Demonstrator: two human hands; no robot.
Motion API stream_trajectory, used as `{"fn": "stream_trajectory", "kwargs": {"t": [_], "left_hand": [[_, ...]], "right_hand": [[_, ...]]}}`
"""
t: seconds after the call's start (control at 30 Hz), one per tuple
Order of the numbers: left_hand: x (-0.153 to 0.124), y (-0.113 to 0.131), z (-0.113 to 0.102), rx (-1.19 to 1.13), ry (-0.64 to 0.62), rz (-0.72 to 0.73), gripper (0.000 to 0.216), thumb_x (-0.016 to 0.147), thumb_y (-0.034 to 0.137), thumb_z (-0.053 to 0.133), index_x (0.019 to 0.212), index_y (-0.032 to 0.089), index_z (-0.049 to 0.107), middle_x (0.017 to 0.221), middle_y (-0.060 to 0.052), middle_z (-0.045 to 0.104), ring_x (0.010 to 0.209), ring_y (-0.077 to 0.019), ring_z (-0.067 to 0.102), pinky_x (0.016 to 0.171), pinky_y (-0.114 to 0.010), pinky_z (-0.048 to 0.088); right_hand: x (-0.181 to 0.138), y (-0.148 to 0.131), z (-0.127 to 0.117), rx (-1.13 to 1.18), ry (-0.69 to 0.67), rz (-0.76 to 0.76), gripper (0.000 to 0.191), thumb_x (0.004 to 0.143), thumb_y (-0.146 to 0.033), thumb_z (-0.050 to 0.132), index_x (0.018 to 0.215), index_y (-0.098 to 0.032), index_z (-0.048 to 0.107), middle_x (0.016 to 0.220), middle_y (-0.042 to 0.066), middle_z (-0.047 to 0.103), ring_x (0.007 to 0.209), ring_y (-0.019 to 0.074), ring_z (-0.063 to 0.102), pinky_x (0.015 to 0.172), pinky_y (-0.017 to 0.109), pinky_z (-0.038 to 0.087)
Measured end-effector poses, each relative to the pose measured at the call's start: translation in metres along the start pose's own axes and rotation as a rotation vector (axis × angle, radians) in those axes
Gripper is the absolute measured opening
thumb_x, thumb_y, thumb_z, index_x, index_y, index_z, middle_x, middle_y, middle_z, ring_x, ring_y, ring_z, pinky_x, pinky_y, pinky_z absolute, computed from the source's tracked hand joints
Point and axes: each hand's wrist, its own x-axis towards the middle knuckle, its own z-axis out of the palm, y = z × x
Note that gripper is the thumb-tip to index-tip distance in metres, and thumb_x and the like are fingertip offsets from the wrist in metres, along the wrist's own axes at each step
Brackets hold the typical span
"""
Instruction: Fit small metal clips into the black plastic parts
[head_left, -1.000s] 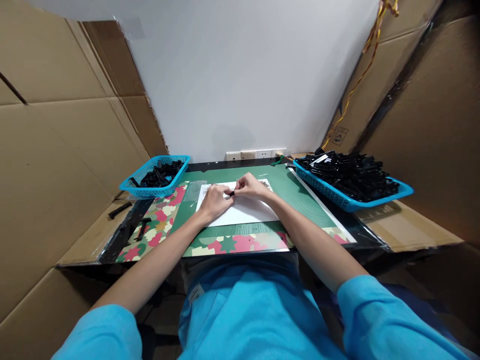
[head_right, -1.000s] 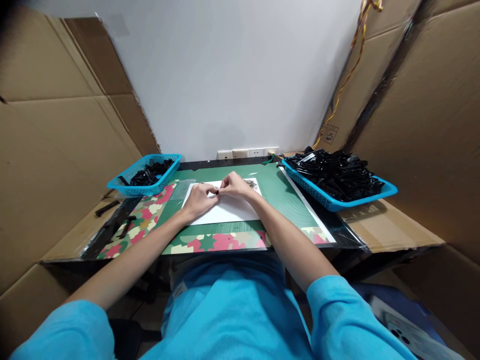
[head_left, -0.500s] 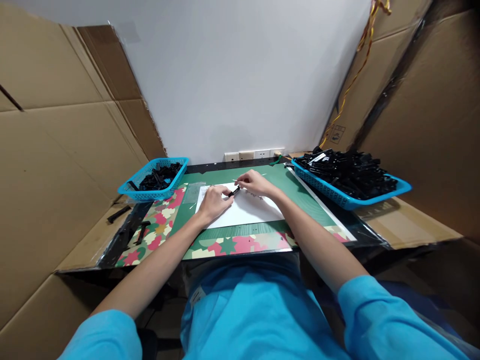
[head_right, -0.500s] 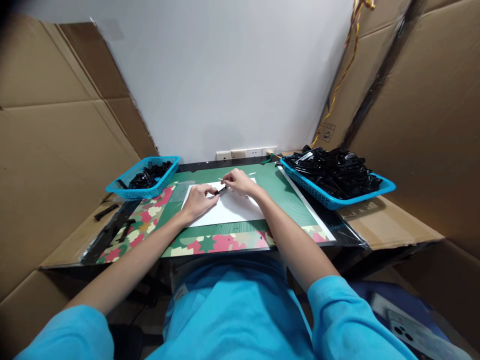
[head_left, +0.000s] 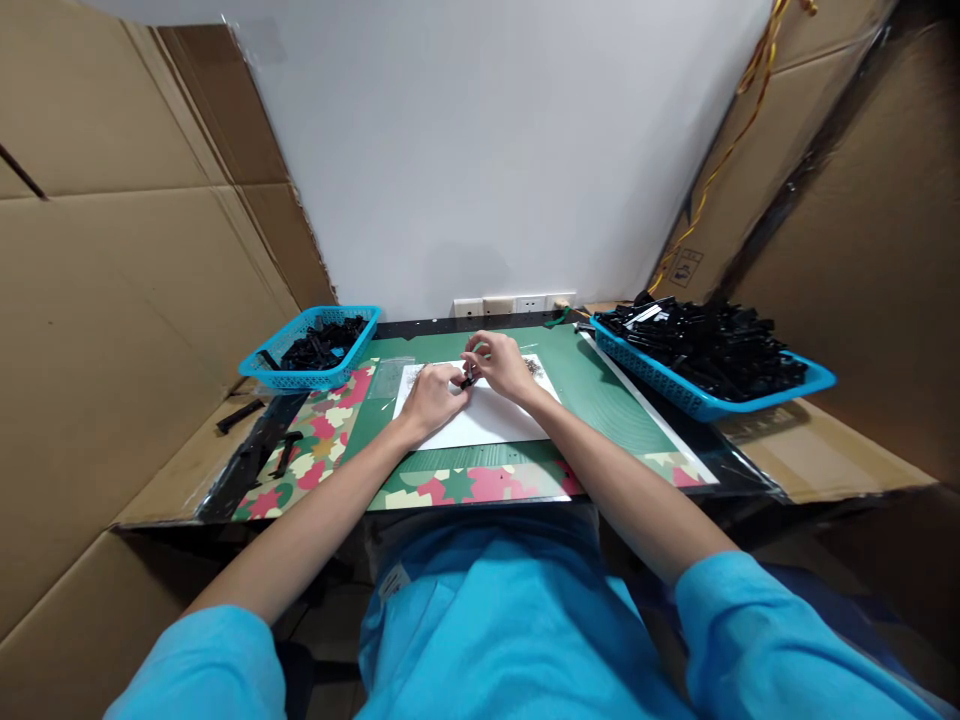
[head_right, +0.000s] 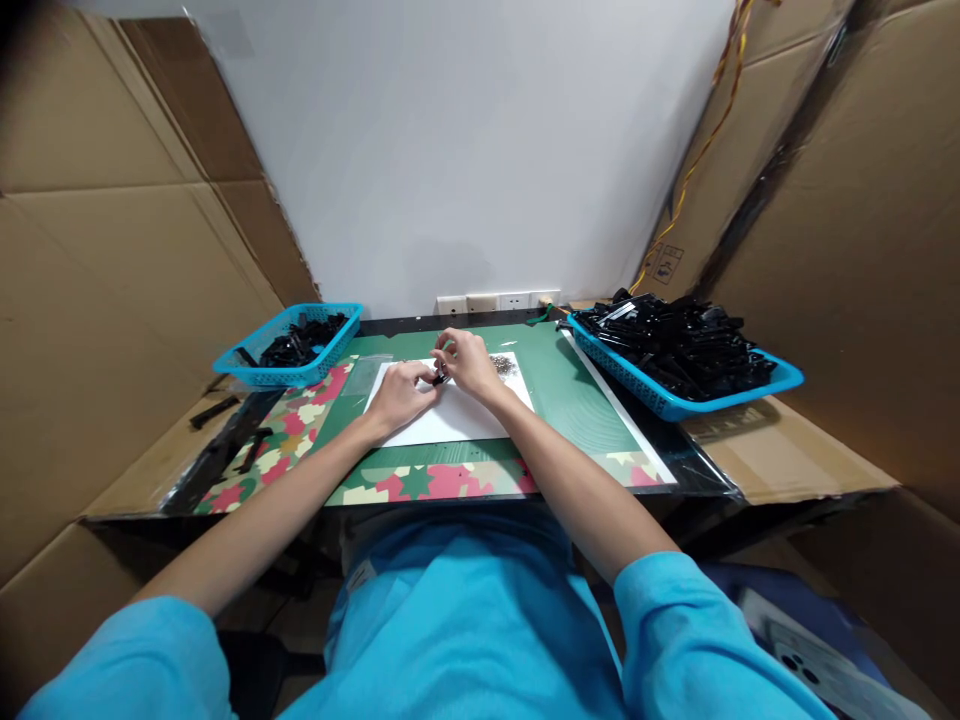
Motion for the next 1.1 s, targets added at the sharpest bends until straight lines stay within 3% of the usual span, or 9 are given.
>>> {"fn": "stream_trajectory", "kwargs": {"t": [0.53,0.87,0.97,1.1], "left_hand": [[-0.001,0.007,0.0,-0.003,0.006,-0.021,0.01,0.084,0.017,0.072,0.074,0.021,0.073,0.086,-0.005,0.081,0.081,-0.0234,0.074,0.082,-0.035,0.051],[0.001,0.006,-0.002,-0.041,-0.017,-0.095,0.013,0.083,0.02,0.071,0.07,0.02,0.07,0.073,-0.004,0.074,0.07,-0.0201,0.066,0.072,-0.032,0.046],[0.0,0.006,-0.002,-0.037,-0.012,-0.084,0.01,0.083,0.02,0.072,0.073,0.02,0.073,0.079,-0.005,0.077,0.074,-0.0212,0.069,0.075,-0.033,0.048],[0.0,0.006,-0.001,-0.038,0.01,-0.071,0.009,0.086,0.019,0.074,0.091,0.021,0.08,0.096,-0.006,0.082,0.088,-0.0237,0.074,0.089,-0.035,0.053]], "right_hand": [[-0.005,-0.007,0.005,-0.164,0.027,-0.094,0.012,0.096,-0.022,0.064,0.085,-0.02,0.068,0.078,0.005,0.075,0.071,0.019,0.069,0.073,0.027,0.047],[-0.006,0.0,0.013,-0.207,0.08,-0.14,0.01,0.09,-0.018,0.062,0.081,-0.021,0.066,0.076,0.002,0.073,0.069,0.0181,0.062,0.07,0.028,0.042],[-0.007,-0.001,0.012,-0.183,0.103,-0.12,0.008,0.091,-0.022,0.064,0.084,-0.021,0.067,0.078,0.004,0.074,0.07,0.019,0.065,0.07,0.028,0.044],[-0.007,0.0,0.002,-0.06,0.215,-0.138,0.014,0.101,-0.033,0.061,0.101,-0.02,0.068,0.083,0.005,0.076,0.072,0.0197,0.071,0.071,0.028,0.049]]}}
